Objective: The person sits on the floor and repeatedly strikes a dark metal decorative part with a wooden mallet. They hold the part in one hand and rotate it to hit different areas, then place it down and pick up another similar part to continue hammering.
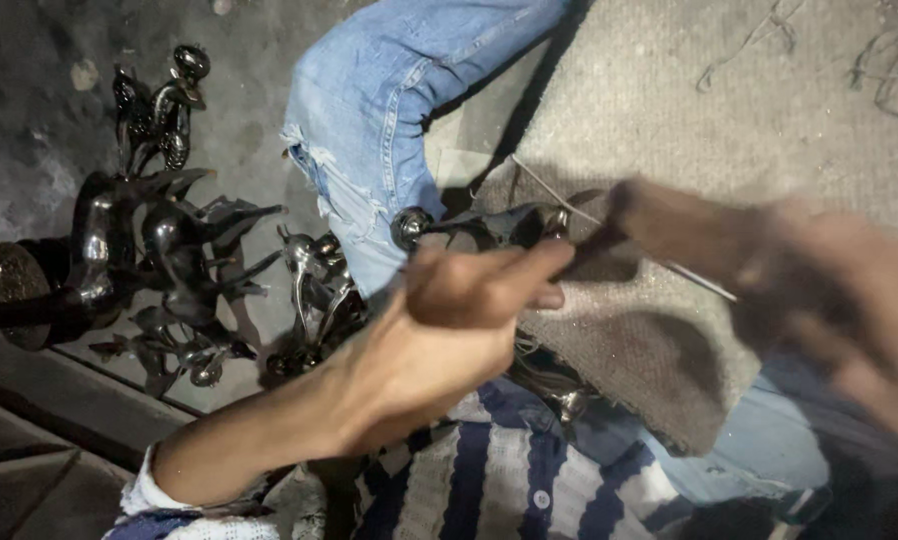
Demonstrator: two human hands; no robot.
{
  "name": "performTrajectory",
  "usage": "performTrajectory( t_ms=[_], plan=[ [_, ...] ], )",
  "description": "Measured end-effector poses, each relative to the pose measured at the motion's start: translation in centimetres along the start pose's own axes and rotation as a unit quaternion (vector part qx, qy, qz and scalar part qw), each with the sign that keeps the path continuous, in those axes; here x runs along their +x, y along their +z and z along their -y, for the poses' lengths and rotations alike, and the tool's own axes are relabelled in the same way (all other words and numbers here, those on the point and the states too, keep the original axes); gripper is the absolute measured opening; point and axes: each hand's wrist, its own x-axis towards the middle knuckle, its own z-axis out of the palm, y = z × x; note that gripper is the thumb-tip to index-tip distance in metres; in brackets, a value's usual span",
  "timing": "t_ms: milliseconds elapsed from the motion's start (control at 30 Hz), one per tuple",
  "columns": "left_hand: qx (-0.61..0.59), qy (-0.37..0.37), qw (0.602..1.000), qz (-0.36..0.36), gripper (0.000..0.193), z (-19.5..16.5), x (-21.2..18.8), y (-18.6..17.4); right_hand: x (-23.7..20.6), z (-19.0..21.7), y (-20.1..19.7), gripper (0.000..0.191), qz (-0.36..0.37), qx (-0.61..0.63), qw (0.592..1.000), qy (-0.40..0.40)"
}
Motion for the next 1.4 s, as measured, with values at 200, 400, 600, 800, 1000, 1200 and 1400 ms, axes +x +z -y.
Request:
performTrajectory(
  t_ms=[200, 400, 600, 800, 1000, 1200, 1400],
  plan=[
    [-0.116, 0.002, 0.991, -0.063, 0.054, -0.4, -0.7, -0.7, 0.1, 0.0, -0.3, 0.088, 0.058, -0.070, 0.996, 0.023],
    [-0.216, 0.001, 0.972, -0.092, 0.060, -0.7, -1.7, -1.4, 0.3, -0.6, -1.1, 0.077, -0.060, -0.023, 0.997, -0.036],
    [-0.094, 0.027, 0.989, -0.112, 0.048, 0.3, -1.3, -0.4, 0.5, 1.4, -1.4, 0.063, -0.005, -0.020, 1.000, -0.008],
    [0.014, 0.025, 0.989, -0.148, 0.036, 0.4, -1.4, 0.5, 1.4, 3.1, -1.5, 0.055, 0.055, 0.078, 0.969, 0.229],
    [-0.166, 0.036, 0.960, -0.223, 0.035, -0.6, -3.4, 0.9, 0.9, 1.3, -1.7, 0.053, -0.022, 0.032, 0.999, 0.033],
    [-0.005, 0.137, 0.949, -0.283, 0.030, 2.0, -2.2, 4.3, 0.6, -1.0, -1.0, 0.054, -0.024, 0.037, 0.999, 0.010],
    [0.063, 0.131, 0.961, -0.236, 0.019, 1.1, -2.1, 2.4, -0.1, -1.4, 0.6, 0.059, -0.018, 0.045, 0.999, -0.003]
  ],
)
